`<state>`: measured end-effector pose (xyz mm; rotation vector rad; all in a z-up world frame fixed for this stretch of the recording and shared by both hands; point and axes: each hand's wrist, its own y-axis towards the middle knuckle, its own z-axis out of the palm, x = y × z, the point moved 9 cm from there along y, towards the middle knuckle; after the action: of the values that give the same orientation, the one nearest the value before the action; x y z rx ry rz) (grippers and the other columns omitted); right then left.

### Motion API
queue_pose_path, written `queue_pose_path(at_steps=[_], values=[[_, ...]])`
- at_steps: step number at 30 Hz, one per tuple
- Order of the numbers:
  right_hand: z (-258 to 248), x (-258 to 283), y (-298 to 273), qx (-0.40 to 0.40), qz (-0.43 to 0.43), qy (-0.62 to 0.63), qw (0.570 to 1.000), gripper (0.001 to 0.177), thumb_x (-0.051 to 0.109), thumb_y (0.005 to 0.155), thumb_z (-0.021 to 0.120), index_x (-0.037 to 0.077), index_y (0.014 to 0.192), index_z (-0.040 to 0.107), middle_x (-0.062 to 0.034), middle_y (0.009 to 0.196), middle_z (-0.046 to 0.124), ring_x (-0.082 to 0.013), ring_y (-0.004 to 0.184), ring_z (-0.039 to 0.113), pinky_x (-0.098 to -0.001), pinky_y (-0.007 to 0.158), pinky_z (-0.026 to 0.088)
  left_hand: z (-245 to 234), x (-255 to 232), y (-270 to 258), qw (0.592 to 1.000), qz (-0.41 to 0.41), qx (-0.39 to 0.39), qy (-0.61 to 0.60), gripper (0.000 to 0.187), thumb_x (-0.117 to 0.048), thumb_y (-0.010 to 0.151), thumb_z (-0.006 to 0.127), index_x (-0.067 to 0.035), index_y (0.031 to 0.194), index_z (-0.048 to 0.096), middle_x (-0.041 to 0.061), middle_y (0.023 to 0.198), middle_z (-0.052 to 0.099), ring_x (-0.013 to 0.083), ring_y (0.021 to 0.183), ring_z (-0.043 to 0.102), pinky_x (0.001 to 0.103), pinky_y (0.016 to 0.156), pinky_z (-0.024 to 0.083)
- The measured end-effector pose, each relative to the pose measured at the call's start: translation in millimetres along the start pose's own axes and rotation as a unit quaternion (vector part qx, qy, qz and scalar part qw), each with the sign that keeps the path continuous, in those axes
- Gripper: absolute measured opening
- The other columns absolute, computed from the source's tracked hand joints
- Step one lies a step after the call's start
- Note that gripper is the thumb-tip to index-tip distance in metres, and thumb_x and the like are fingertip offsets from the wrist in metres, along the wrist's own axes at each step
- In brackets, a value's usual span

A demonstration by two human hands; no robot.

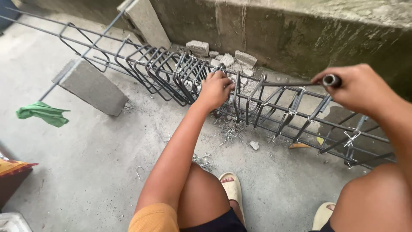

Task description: The person sits on the floor and uses a metal hook tool to twist wire ties around the intersections of a rebar cage. They repeatedly pick up wire ties from a pile on the ground, wrap them around the rebar bars, and twist them tight to secure the structure.

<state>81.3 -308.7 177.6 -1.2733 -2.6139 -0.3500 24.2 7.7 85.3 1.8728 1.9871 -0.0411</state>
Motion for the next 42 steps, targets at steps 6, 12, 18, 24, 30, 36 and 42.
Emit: queue_pose_path(at_steps=[6, 12, 18, 24, 30, 36, 42], values=[[9, -37, -61, -0.025, 0.076, 0.104, 0.991, 0.029, -0.001, 0.092, 0.069, 0.013, 0.114, 0.082, -0.0142, 0.068, 0.076, -0.0206, 0.043, 0.047, -0.0341, 0.042, 0.032, -52, -11, -29, 0.994, 0.036, -0.097, 0.024, 0.021, -0.031, 0.094, 0.072, -0.013, 0.098, 0.083, 0.006, 0.096, 0.056, 0.0249, 0.087, 0.058, 0.037, 0.08, 0.051], [-10, -18, -105, -0.012, -0.003, -0.064, 0.998, 0.044, 0.005, 0.071, 0.065, 0.022, 0.11, 0.078, 0.0012, 0.1, 0.081, -0.0292, 0.085, 0.074, -0.0401, 0.076, 0.057, -58, -22, -46, 0.984, 0.029, -0.15, 0.09, 0.02, -0.029, 0.094, 0.065, -0.014, 0.094, 0.079, 0.003, 0.09, 0.075, 0.0295, 0.077, 0.07, 0.041, 0.068, 0.055], [-27, 6, -112, -0.103, -0.11, 0.081, 0.985, 0.04, -0.013, 0.07, 0.067, 0.01, 0.101, 0.077, 0.0003, 0.115, 0.078, -0.02, 0.087, 0.073, -0.0346, 0.072, 0.058, -23, -30, -23, 0.993, 0.033, 0.041, 0.109, 0.022, -0.032, 0.092, 0.071, -0.011, 0.088, 0.079, 0.006, 0.087, 0.075, 0.0299, 0.082, 0.068, 0.044, 0.079, 0.055], [-18, 59, -25, -0.096, -0.233, 0.028, 0.967, 0.027, -0.002, 0.073, 0.067, 0.01, 0.095, 0.077, 0.0006, 0.101, 0.08, -0.0251, 0.08, 0.073, -0.0413, 0.075, 0.059, 64, -14, -17, 0.961, -0.025, 0.271, 0.059, 0.023, -0.03, 0.101, 0.063, -0.014, 0.107, 0.079, 0.004, 0.105, 0.079, 0.0183, 0.087, 0.074, 0.036, 0.092, 0.062], [71, 56, 62, -0.126, -0.267, -0.037, 0.955, 0.035, 0.012, 0.071, 0.065, 0.025, 0.103, 0.069, 0.0046, 0.12, 0.072, -0.0216, 0.108, 0.07, -0.0405, 0.085, 0.053, 152, 43, -17, 0.961, -0.031, 0.273, -0.001, 0.028, -0.043, 0.094, 0.068, -0.022, 0.108, 0.081, 0.02, 0.137, 0.061, 0.0467, 0.114, 0.069, 0.054, 0.096, 0.058], [133, 41, 92, -0.088, -0.312, -0.047, 0.945, 0.032, 0.018, 0.069, 0.066, 0.025, 0.1, 0.069, 0.0031, 0.122, 0.072, -0.0222, 0.108, 0.07, -0.0424, 0.083, 0.052, 161, 34, -26, 0.951, -0.115, 0.256, -0.126, 0.027, -0.035, 0.094, 0.064, -0.018, 0.104, 0.081, 0.017, 0.101, 0.077, 0.042, 0.106, 0.072, 0.053, 0.09, 0.059], [111, 53, 82, -0.06, -0.283, -0.027, 0.957, 0.023, 0.007, 0.083, 0.073, 0.015, 0.104, 0.077, 0.0056, 0.121, 0.073, -0.0211, 0.101, 0.069, -0.0408, 0.097, 0.049, 135, 41, -16, 0.972, -0.142, 0.13, -0.133, 0.023, -0.02, 0.091, 0.071, 0.002, 0.09, 0.079, 0.015, 0.092, 0.074, 0.0336, 0.07, 0.07, 0.045, 0.071, 0.058]])
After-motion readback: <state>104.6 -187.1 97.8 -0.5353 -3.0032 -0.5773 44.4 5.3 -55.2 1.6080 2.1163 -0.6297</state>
